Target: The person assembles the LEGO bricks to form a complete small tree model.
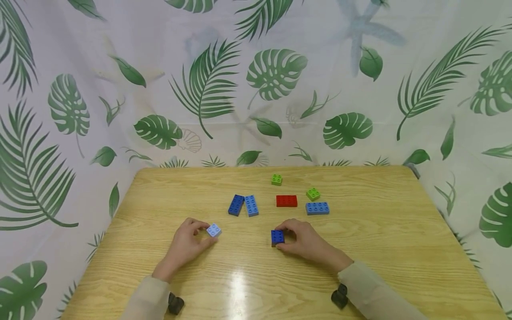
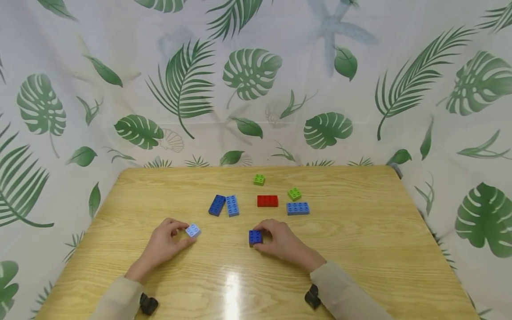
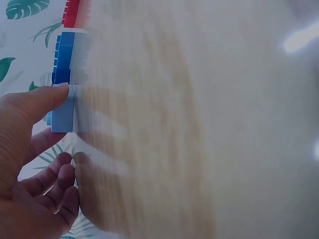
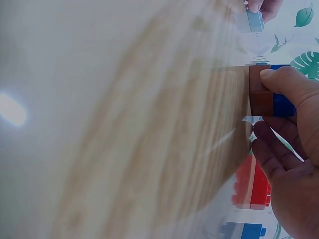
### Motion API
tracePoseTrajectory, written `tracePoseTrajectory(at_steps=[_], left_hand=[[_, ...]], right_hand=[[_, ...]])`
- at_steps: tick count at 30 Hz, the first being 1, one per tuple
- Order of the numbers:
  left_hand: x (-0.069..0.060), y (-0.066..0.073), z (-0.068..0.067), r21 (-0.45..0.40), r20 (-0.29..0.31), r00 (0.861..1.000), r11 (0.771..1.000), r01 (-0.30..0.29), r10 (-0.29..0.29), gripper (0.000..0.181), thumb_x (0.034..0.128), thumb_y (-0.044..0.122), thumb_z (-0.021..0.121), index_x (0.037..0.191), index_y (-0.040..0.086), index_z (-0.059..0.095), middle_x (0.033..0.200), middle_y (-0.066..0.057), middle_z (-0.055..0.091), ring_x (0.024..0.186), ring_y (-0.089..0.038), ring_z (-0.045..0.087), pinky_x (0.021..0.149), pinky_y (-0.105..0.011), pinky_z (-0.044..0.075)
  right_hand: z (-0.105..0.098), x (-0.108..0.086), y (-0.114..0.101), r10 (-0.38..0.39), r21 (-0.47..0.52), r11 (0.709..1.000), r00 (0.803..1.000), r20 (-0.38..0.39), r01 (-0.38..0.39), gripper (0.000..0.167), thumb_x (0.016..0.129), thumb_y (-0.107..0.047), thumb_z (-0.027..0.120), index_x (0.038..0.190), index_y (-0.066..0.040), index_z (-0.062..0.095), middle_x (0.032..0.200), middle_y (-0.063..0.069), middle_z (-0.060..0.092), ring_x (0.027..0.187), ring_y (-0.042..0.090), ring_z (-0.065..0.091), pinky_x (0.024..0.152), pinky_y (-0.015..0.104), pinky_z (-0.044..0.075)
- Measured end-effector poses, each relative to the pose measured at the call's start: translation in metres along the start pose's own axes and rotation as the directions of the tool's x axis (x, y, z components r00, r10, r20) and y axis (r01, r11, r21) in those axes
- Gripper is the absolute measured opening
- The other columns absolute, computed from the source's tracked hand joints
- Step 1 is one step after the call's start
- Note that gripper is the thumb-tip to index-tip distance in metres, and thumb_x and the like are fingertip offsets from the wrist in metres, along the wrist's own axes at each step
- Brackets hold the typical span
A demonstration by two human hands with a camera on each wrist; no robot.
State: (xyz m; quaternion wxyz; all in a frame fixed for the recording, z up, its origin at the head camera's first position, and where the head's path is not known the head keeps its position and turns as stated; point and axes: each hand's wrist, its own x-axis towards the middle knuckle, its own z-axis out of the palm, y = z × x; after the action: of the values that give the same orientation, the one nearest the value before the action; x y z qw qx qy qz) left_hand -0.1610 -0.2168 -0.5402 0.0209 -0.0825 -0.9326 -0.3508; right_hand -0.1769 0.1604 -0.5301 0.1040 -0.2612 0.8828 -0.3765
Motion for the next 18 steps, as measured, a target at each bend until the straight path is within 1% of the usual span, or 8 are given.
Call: tracePoseTrajectory(at_steps=[4,8,12,15,18], left_hand=[[-0.001,0.002,-0.001,-0.002,0.009,1.000,1.000,0.011,-0.011,0.038,0.0873,0.024,0.088,0.119,0.005,0.077,0.110,-0.010,0.066,0.095,-0.022,0.060,0.082,-0.038,0.052],[-0.001,0.008,-0.002,-0.007,-0.001,1.000,1.000,-0.012,0.012,0.039,0.0885,0.022,0.086,0.121,0.004,0.075,0.113,-0.011,0.068,0.101,-0.025,0.065,0.088,-0.043,0.056],[0.002,0.019,-0.001,-0.037,-0.010,0.999,0.998,-0.054,0.054,0.038,0.0904,0.018,0.084,0.123,0.002,0.073,0.115,-0.012,0.071,0.106,-0.028,0.068,0.093,-0.046,0.057],[0.005,0.030,0.002,-0.064,0.005,0.998,0.996,-0.069,0.069,0.037,0.0909,0.017,0.083,0.124,0.003,0.073,0.114,-0.010,0.073,0.105,-0.026,0.068,0.092,-0.046,0.056],[0.010,0.044,0.005,-0.090,0.026,0.996,0.993,-0.078,0.080,0.036,0.0907,0.016,0.084,0.124,0.007,0.074,0.111,-0.006,0.075,0.103,-0.022,0.068,0.089,-0.043,0.056]], right_hand=[[-0.001,0.000,-0.001,0.013,0.014,1.000,1.000,0.010,-0.013,0.038,0.093,-0.028,0.083,0.128,-0.015,0.071,0.124,-0.001,0.071,0.114,0.016,0.065,0.100,0.039,0.055],[-0.001,0.000,-0.001,0.010,0.025,1.000,1.000,0.013,-0.010,0.038,0.093,-0.027,0.083,0.127,-0.015,0.071,0.124,-0.001,0.072,0.113,0.016,0.065,0.100,0.038,0.055],[-0.002,0.001,-0.002,0.012,0.023,1.000,1.000,0.012,-0.012,0.038,0.093,-0.027,0.083,0.127,-0.015,0.071,0.124,0.000,0.072,0.112,0.016,0.065,0.099,0.038,0.055],[-0.003,0.001,-0.002,0.021,0.026,0.999,1.000,0.018,-0.022,0.038,0.093,-0.027,0.083,0.127,-0.015,0.071,0.125,0.000,0.071,0.111,0.016,0.064,0.099,0.037,0.055],[-0.004,0.001,-0.003,0.030,0.034,0.999,0.999,0.026,-0.031,0.038,0.093,-0.027,0.083,0.127,-0.015,0.071,0.125,0.000,0.071,0.112,0.016,0.064,0.099,0.038,0.055]])
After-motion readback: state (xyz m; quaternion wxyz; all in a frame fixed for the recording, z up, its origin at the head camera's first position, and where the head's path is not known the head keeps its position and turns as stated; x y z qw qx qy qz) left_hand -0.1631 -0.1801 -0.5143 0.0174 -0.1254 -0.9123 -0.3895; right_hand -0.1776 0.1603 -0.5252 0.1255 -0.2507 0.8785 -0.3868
